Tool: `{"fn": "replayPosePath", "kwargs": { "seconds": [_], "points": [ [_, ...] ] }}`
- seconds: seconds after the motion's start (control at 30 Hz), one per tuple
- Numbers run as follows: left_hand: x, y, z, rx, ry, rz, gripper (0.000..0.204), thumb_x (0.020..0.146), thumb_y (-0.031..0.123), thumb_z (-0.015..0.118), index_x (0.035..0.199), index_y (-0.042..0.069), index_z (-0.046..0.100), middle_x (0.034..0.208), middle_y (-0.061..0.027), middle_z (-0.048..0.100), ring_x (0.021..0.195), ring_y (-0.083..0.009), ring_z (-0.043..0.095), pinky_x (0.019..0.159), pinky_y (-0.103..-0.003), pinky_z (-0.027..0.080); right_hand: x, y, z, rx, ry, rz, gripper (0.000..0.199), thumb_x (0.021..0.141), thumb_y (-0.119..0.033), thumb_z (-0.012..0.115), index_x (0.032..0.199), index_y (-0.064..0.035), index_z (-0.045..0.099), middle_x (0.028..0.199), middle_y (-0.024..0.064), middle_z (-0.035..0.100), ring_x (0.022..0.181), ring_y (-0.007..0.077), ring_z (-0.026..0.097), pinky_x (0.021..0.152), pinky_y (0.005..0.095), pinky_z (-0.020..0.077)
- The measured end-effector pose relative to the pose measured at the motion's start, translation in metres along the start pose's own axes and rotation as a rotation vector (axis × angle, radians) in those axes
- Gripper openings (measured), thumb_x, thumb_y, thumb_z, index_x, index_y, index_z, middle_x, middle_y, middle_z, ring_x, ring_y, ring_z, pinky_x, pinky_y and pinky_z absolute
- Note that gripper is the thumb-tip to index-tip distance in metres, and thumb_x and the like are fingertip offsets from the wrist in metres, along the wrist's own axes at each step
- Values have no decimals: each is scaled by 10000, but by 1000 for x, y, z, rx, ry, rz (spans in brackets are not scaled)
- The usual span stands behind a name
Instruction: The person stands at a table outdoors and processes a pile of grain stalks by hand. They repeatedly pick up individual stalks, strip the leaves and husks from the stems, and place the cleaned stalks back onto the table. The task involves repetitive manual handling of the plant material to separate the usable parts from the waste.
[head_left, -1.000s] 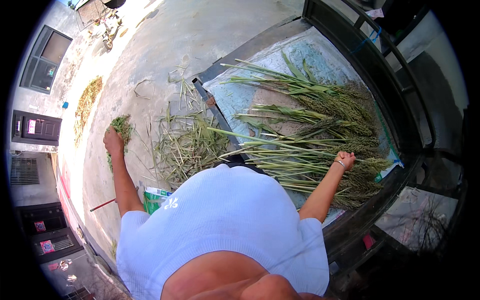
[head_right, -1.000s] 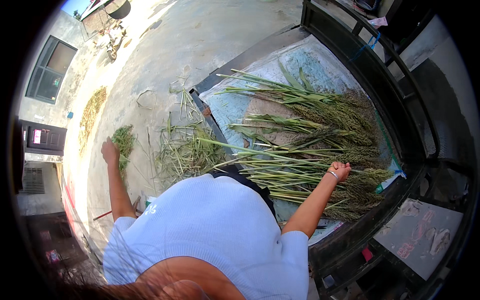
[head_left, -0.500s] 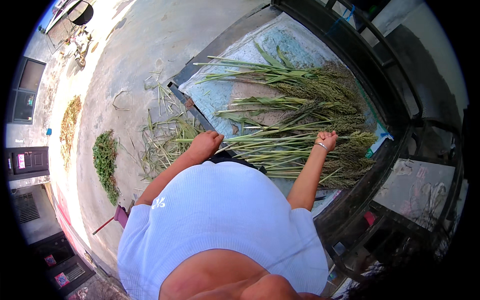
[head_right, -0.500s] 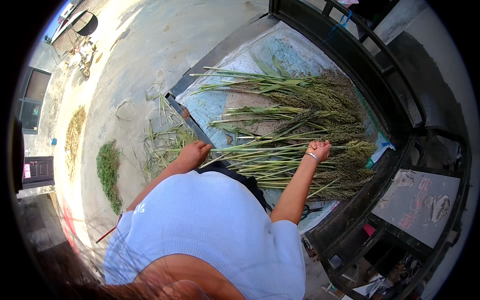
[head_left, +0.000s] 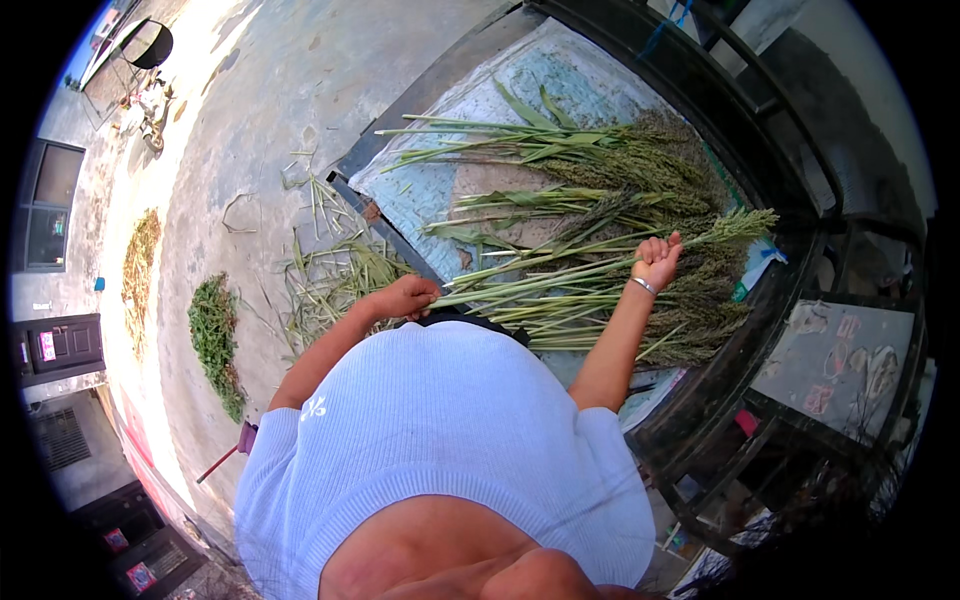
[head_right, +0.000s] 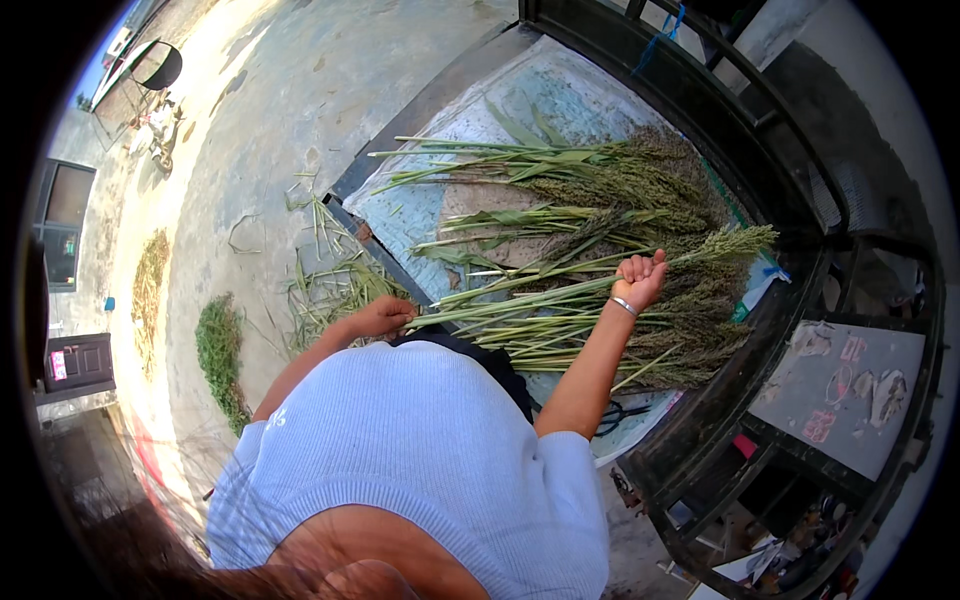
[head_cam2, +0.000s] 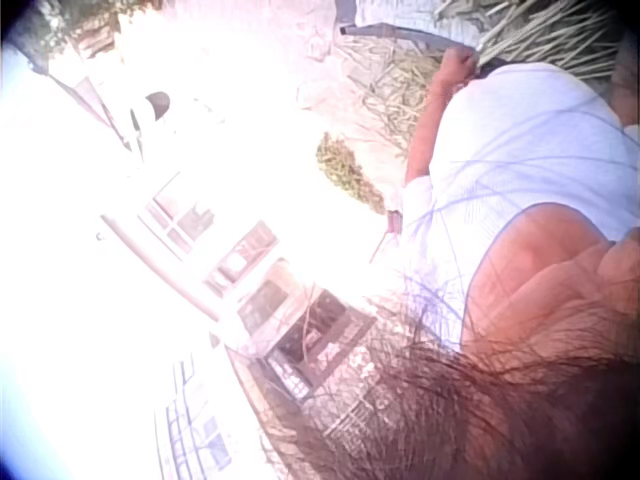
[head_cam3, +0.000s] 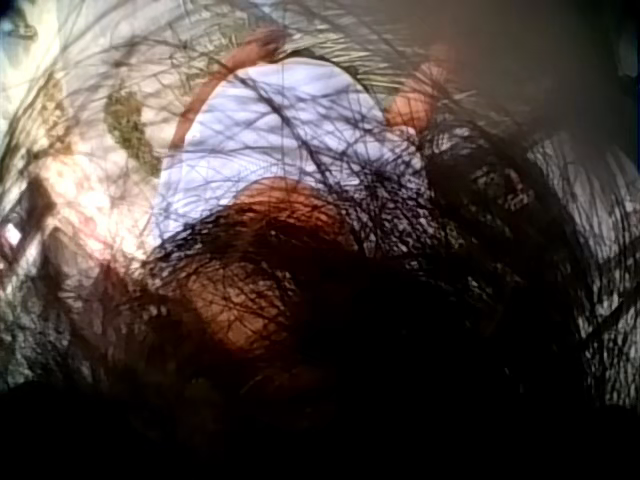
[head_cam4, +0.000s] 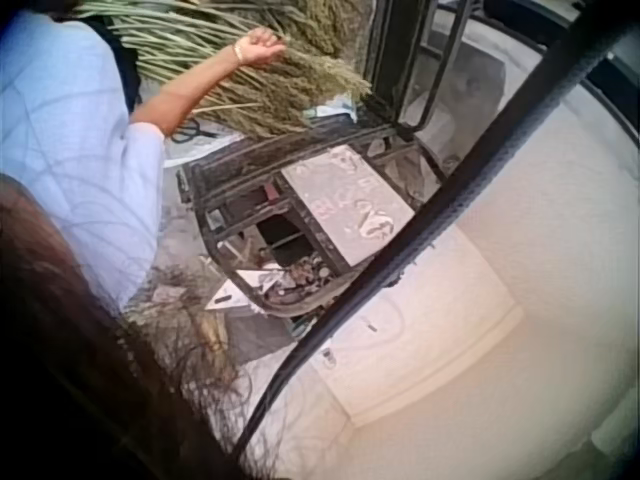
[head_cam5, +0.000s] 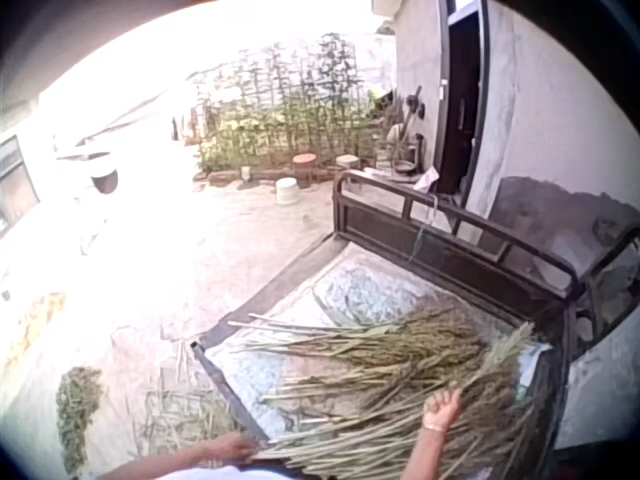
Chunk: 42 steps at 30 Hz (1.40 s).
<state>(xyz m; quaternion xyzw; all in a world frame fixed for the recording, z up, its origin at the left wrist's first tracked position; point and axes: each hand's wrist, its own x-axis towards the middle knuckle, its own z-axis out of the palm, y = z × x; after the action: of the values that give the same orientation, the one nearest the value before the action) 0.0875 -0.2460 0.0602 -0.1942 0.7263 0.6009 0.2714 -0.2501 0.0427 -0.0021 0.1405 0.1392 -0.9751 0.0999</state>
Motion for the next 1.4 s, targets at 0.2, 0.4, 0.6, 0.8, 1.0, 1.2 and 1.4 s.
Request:
{"fn": "replayPosePath", "kwargs": {
  "seconds": [0.2, 0.4, 0.6, 0.8, 1.0, 1.2, 1.4],
  "points": [
    [-51, -36, -63, 2, -39, -247, 164, 847, 100, 419, 743, 44, 534, 546, 14, 510, 439, -68, 462, 420, -218, 397, 30, -40, -58, 225, -88, 9, 426, 911, -386, 316, 910, -41, 567, 484, -20, 305, 379, 82, 243, 313, 218, 232],
    [-245, -244, -130, 856, 624, -1117, 198, 741, 129, 533, 894, 30, 610, 954, -187, 592, 863, -344, 579, 728, -421, 472, 44, -146, -129, -87, 243, -211, 402, 920, -357, 315, 986, -47, 562, 536, 8, 427, 407, 108, 375, 342, 255, 332],
    [-248, -299, -29, 717, 902, -830, 329, 712, 295, 596, 804, -21, 610, 818, -226, 597, 819, -360, 569, 731, -410, 449, 8, -81, -146, -1762, 980, 45, 389, 879, -234, 451, 1195, -8, 424, 984, 150, 559, 815, 276, 559, 676, 385, 485],
    [-116, -269, 69, 99, 875, -621, 279, 727, 279, 586, 782, 8, 626, 752, -187, 607, 744, -317, 603, 675, -364, 468, 3, 68, -176, -1063, 355, 394, 103, 815, -78, 509, 884, -6, 534, 618, 74, 531, 480, 143, 521, 375, 258, 399],
    [-86, -203, 47, 96, 870, -304, 214, 737, 180, 609, 867, 10, 604, 776, -168, 603, 719, -298, 606, 642, -341, 471, -13, 156, -159, -855, 628, 581, 126, 845, -104, 495, 870, 12, 455, 691, 130, 546, 468, 140, 492, 351, 235, 328],
    [-43, -47, 15, 485, 1038, 60, 159, 769, 125, 569, 886, 17, 560, 857, -143, 570, 748, -292, 565, 648, -354, 453, -37, 125, -113, -831, 253, 577, 131, 843, -89, 512, 779, 0, 441, 773, 140, 584, 481, 99, 473, 356, 237, 354],
    [45, 55, 50, 681, 572, 319, 281, 759, 157, 570, 1012, 40, 540, 969, -154, 551, 856, -345, 533, 711, -393, 444, -98, 111, -80, -650, 55, 732, 161, 794, -89, 597, 728, -53, 454, 726, 103, 591, 516, 104, 519, 392, 213, 398]
  ]
}}
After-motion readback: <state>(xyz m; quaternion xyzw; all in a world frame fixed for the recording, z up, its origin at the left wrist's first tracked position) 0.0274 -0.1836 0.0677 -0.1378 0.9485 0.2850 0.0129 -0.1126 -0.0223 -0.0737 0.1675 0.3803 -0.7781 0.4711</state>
